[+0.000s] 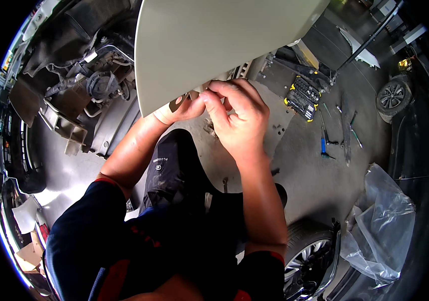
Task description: The person holds a car headlight, detaches and adjusts a support bracket on a vehicle, secures a bracket to a fender panel by tightening a bolt with a wrench, and positions the fender panel onto the vehicle frame.
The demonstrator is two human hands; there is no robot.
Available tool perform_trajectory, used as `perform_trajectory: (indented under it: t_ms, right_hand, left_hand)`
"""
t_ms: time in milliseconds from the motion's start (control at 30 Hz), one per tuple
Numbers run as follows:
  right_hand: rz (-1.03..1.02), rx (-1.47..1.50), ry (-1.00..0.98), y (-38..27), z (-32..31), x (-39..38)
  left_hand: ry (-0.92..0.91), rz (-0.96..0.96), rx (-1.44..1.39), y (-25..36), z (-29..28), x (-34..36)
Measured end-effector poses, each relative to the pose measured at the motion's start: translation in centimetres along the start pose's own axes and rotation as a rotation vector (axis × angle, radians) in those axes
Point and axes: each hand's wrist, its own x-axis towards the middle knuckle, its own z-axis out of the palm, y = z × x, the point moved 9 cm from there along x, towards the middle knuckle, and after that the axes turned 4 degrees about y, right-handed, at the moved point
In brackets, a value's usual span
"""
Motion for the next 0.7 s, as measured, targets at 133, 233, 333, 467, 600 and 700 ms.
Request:
perform_trajectory:
  t_ms: [133, 233, 333, 467, 600, 700]
  right_hand:
    - [-0.047, 0.055, 0.069, 0.4, -0.1, -0.4]
    - [-0.094, -0.014, 0.060, 0.7, 0.1, -0.5]
    - [-0.073, -0.046, 0.020, 0.6, 0.2, -0.4]
    - [-0.006, 0.130, 0.027, 1.0, 0.1, -0.6]
    - [0.019, 0.093, -0.009, 1.4, 0.3, -0.6]
    - [-0.001, 0.050, -0.006, 1.4, 0.5, -0.5]
  left_hand:
    - [0.014, 0.022, 0.012, 0.2, -0.2, 0.2]
    - [0.023, 0.029, 0.021, 0.4, -0.4, 0.2]
    - [0.033, 0.036, 0.033, 0.4, -0.6, 0.3]
    - [0.050, 0.047, 0.045, 0.6, -0.8, 0.6]
    - [0.091, 0.085, 0.060, 1.0, -1.2, 0.8]
    - [0.091, 0.068, 0.087, 0.5, -0.7, 0.5]
